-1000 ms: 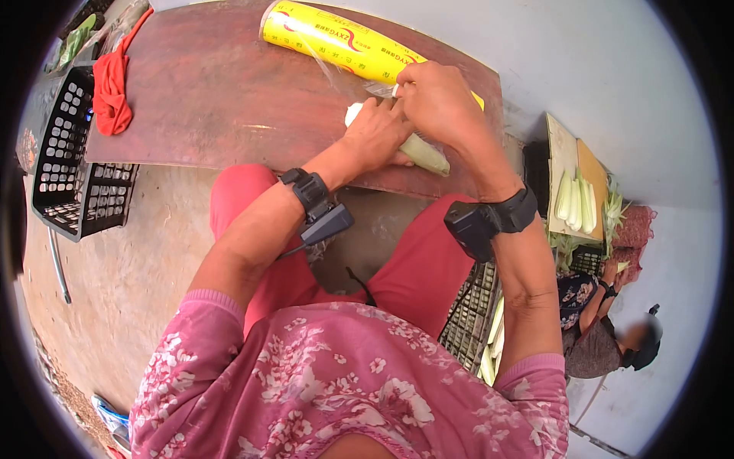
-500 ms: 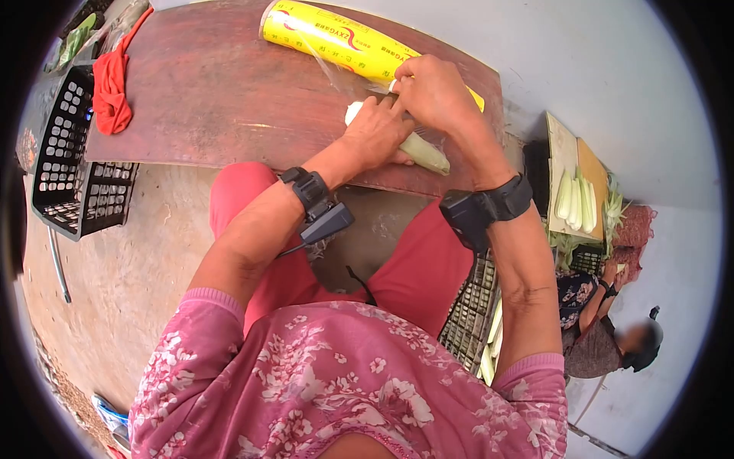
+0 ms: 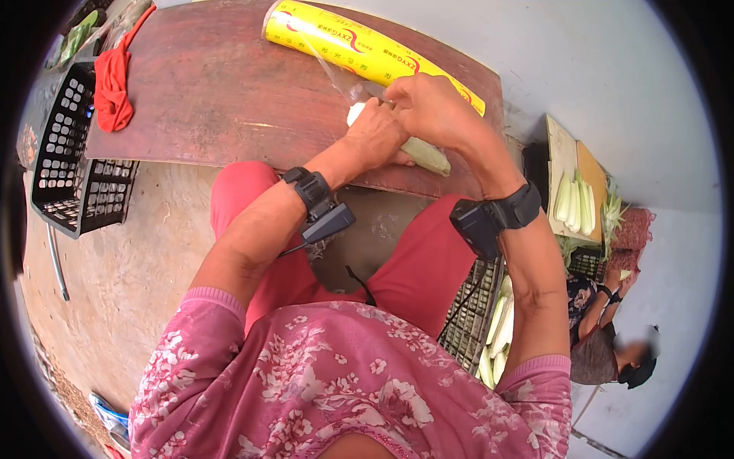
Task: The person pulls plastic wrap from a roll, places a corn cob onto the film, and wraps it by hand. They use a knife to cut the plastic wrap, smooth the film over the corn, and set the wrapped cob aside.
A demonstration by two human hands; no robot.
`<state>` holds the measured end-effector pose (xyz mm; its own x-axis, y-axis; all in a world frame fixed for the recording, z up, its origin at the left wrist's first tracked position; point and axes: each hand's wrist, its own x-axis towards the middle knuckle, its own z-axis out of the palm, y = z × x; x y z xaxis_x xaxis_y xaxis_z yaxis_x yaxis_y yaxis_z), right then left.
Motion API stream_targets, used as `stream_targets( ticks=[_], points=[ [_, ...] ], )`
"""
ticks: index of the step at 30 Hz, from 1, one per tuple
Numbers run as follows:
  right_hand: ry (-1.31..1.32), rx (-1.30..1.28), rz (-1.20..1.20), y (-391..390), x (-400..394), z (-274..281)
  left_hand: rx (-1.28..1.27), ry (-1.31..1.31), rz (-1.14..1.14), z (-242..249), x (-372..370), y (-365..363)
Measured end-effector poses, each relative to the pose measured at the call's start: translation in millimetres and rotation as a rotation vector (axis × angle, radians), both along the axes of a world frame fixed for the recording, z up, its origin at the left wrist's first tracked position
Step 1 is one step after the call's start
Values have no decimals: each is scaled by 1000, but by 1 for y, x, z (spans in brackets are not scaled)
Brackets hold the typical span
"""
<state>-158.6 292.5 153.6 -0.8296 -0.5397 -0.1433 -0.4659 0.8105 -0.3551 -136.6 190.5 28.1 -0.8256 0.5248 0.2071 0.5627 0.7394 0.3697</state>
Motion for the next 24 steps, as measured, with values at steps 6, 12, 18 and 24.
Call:
stream_targets(
  ticks=[6,12,18,24],
  points=[
    [-54,-47,-152,-10,10,17,26,-17,10,-5,-3,4],
    [-79,-241,47,-2,7,1,147,235,96,-17,-2,6],
    [189,-372,49,4,0,-37,134,255,26,-12,-5,2],
    [-60,-797,-174,4,-5,-50,51,99,42,-14,-2,6]
  ],
)
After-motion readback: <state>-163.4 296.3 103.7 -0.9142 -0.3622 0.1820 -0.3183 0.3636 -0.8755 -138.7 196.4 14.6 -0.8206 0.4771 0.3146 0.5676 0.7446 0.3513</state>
